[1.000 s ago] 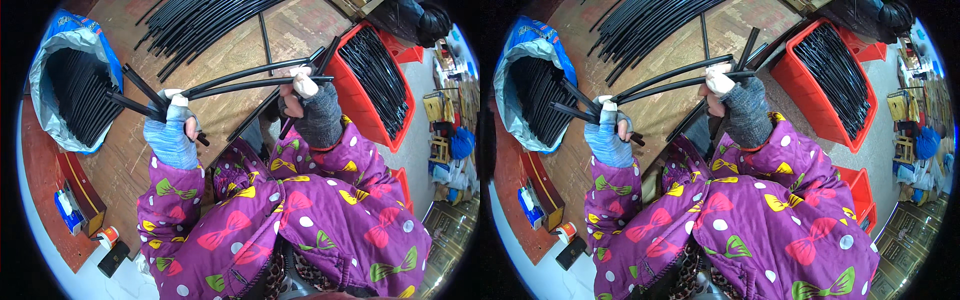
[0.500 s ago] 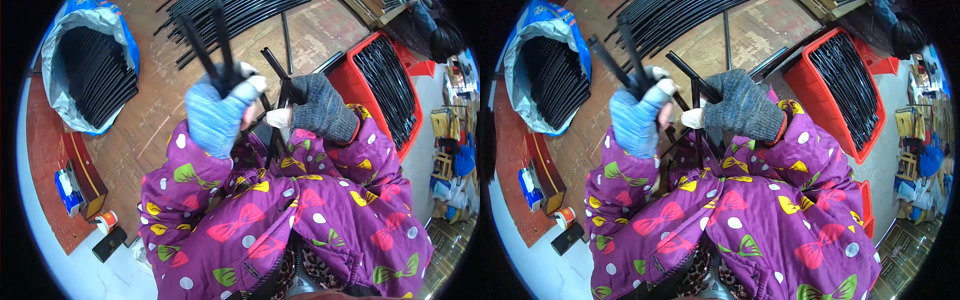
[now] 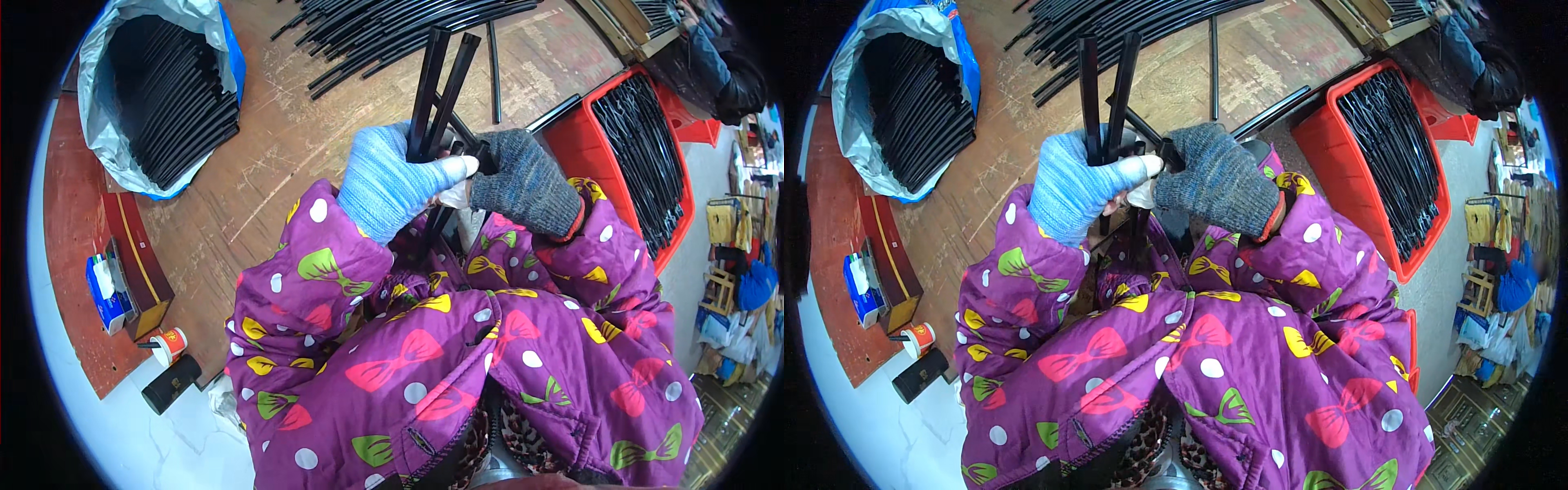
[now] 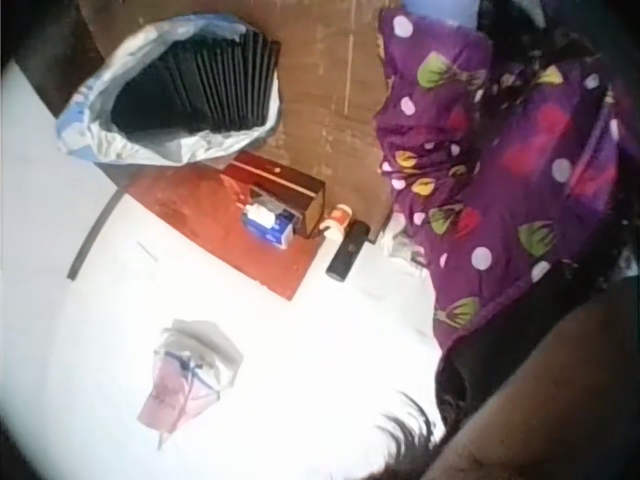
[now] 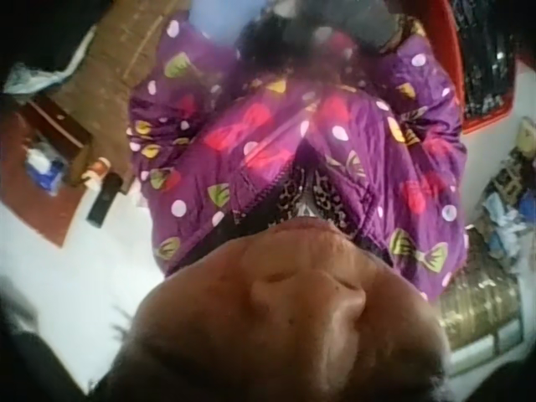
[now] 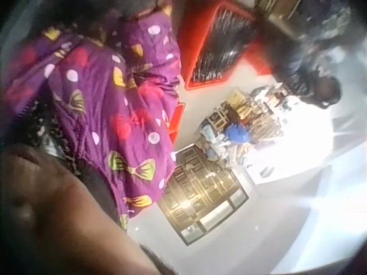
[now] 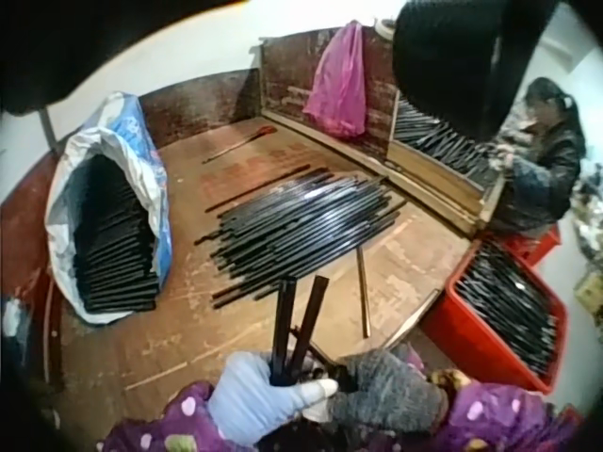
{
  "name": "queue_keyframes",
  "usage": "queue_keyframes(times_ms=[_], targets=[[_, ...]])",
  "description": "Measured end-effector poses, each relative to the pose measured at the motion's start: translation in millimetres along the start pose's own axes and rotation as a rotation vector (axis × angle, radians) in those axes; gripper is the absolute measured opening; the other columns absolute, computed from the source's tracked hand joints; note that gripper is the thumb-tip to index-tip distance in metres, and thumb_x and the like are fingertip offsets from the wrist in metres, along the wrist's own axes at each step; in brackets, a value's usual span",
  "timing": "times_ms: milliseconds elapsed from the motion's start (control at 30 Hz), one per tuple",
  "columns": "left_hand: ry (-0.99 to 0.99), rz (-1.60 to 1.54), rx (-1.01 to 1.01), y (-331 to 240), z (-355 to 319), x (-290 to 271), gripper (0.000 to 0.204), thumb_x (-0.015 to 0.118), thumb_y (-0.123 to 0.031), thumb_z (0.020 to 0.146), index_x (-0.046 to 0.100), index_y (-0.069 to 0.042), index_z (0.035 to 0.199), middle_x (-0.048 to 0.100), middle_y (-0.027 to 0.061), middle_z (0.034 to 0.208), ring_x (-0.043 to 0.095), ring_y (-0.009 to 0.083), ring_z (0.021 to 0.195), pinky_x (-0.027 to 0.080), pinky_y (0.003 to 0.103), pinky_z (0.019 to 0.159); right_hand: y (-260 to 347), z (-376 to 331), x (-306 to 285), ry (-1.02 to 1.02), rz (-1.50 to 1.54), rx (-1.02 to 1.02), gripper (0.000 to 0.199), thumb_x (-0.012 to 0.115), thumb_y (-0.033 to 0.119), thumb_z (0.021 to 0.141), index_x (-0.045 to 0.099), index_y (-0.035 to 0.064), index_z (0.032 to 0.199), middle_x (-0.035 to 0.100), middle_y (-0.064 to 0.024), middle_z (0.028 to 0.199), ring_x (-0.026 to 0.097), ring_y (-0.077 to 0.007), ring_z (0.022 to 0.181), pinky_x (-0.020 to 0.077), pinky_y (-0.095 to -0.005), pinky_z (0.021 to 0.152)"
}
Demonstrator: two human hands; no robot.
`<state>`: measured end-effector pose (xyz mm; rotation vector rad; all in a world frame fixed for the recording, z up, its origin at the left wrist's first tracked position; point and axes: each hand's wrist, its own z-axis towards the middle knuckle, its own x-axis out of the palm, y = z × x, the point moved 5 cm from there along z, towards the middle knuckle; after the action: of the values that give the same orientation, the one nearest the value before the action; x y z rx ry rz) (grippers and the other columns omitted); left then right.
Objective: Manually fitting small white caps onto the ends of long black tubes at a workbench.
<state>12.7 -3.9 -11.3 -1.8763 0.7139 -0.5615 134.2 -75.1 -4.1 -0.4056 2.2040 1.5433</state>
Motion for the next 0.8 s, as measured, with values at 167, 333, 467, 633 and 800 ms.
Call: queue_keyframes(times_ms=[167, 333, 467, 633, 800], targets=[[0.018, -0.140, -0.032, 4.1, 2.0, 4.3, 0.025, 0.077, -0.011, 0.064, 0.060, 0.001, 0.078, 0.053, 0.0016, 0.053, 0.044, 0.0040, 0.040, 0.031, 0.018, 0.034, -0.3, 1.0, 2.0, -0.045, -0.030, -0.023, 0.033, 0.072, 0.025, 0.060, 0.061, -0.0024, 0.075, 0.060, -0.0142, 0.063, 0.057, -0.0173, 0.056, 0.0448, -0.0307, 0.054], [0.082, 0.019, 0.057, 8.4, 1.8, 2.3, 0.026, 0.074, -0.011, 0.066, 0.060, 0.003, 0.082, 0.059, 0.0056, 0.062, 0.052, 0.0070, 0.051, 0.042, 0.021, 0.044, -3.3, -0.9, 6.5, -0.071, 0.013, -0.023, 0.033, 0.072, 0.025, 0.059, 0.062, -0.0020, 0.075, 0.059, -0.0113, 0.061, 0.057, -0.0154, 0.056, 0.0451, -0.0306, 0.055], [0.009, 0.226, 0.240, -1.2, -1.4, 0.7, 0.026, 0.071, -0.012, 0.069, 0.059, 0.005, 0.084, 0.061, 0.0058, 0.065, 0.056, 0.0083, 0.056, 0.045, 0.023, 0.050, -9.4, -4.9, 9.5, -0.005, 0.221, 0.047, 0.024, 0.070, 0.019, 0.064, 0.063, 0.0004, 0.077, 0.059, -0.0060, 0.059, 0.051, -0.0090, 0.048, 0.0409, -0.0260, 0.045], [-0.255, -0.254, 0.242, -23.6, -4.6, -43.7, 0.024, 0.066, -0.009, 0.073, 0.057, 0.003, 0.093, 0.049, 0.0006, 0.056, 0.044, 0.0066, 0.042, 0.034, 0.020, 0.038, 2.8, -28.9, 2.5, -0.085, 0.422, 0.123, 0.024, 0.061, 0.024, 0.081, 0.060, 0.0015, 0.071, 0.057, -0.0023, 0.052, 0.047, -0.0041, 0.041, 0.0314, -0.0190, 0.036], [-0.278, -0.420, 0.312, -25.7, -7.2, -44.4, 0.023, 0.061, -0.008, 0.077, 0.055, 0.003, 0.096, 0.046, 0.0024, 0.055, 0.041, 0.0086, 0.042, 0.031, 0.021, 0.037, -5.3, -44.2, 39.3, 0.105, 0.705, 0.108, 0.028, 0.058, 0.030, 0.083, 0.061, 0.0016, 0.083, 0.060, -0.0065, 0.062, 0.045, -0.0046, 0.042, 0.0309, -0.0187, 0.037]])
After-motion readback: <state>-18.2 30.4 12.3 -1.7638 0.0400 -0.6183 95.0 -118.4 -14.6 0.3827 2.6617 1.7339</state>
